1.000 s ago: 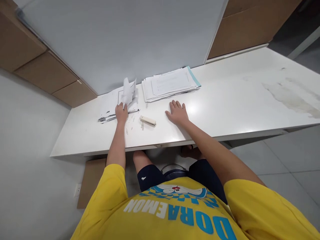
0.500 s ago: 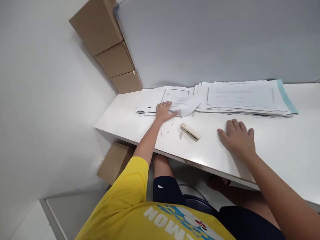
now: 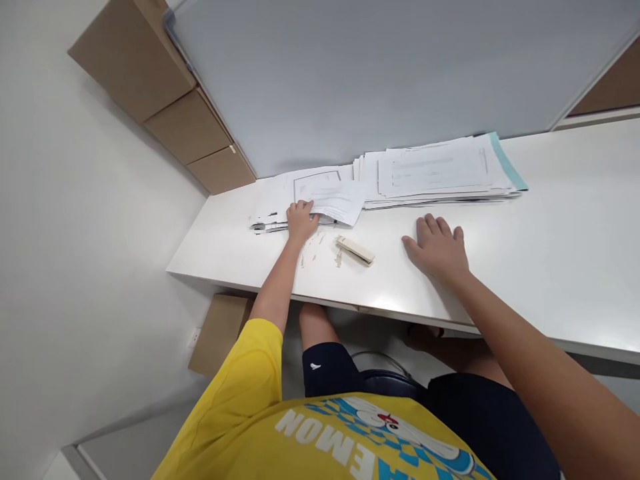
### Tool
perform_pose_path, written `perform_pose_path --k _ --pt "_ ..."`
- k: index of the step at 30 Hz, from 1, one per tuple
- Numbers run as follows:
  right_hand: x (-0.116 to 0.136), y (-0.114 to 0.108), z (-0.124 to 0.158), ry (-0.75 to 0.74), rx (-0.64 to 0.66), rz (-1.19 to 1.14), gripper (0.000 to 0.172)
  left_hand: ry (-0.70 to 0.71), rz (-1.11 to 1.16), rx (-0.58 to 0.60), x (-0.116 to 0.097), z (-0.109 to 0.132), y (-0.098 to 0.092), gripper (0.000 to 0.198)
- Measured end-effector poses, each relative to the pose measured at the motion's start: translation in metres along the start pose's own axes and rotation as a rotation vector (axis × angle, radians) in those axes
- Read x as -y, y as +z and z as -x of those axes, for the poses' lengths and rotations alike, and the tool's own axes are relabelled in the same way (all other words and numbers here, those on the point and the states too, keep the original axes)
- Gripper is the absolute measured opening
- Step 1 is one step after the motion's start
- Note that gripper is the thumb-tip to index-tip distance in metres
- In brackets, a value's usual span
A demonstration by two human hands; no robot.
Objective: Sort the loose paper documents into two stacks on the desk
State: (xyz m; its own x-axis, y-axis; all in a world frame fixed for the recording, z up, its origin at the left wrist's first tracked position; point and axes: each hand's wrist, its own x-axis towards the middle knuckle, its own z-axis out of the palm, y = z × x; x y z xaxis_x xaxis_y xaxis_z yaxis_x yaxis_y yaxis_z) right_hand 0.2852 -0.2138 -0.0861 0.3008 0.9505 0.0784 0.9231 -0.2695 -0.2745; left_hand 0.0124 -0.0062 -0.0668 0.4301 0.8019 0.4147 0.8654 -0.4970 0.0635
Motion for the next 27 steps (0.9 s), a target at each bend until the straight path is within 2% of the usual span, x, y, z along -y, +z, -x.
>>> perform_pose_path --k 7,9,11,13,15,17,22,27 --pt "-0.003 0.005 -0.004 0.018 -0.024 -0.09 0.067 0.063 0.026 0.03 0.003 -0.001 -0.002 0.023" --pt "-0.004 0.007 -0.005 0.026 -0.027 -0.085 0.068 0.07 0.037 0.046 0.003 -0.001 -0.005 0.026" --pt "-0.004 0.007 -0.007 0.035 -0.024 -0.08 0.07 0.039 0.027 0.031 0.002 -0.003 -0.007 0.041" --pt "-0.004 0.008 -0.008 0.041 -0.02 -0.081 0.07 -0.041 0.001 0.021 0.001 -0.005 -0.007 0.059" --pt "-0.004 0.009 -0.007 0.046 -0.026 -0.084 0.069 -0.133 -0.02 0.047 -0.001 -0.005 -0.007 0.067" --pt "-0.005 0.011 -0.006 0.039 -0.038 -0.085 0.068 -0.178 -0.026 0.077 -0.002 -0.004 -0.006 0.068" --pt "-0.008 0.011 -0.003 0.017 -0.029 -0.093 0.068 -0.162 0.001 0.054 -0.004 0.0 -0.004 0.069" --pt "-0.009 0.011 -0.003 0.015 -0.037 -0.099 0.068 -0.122 0.16 -0.023 0.003 0.007 -0.004 0.054"
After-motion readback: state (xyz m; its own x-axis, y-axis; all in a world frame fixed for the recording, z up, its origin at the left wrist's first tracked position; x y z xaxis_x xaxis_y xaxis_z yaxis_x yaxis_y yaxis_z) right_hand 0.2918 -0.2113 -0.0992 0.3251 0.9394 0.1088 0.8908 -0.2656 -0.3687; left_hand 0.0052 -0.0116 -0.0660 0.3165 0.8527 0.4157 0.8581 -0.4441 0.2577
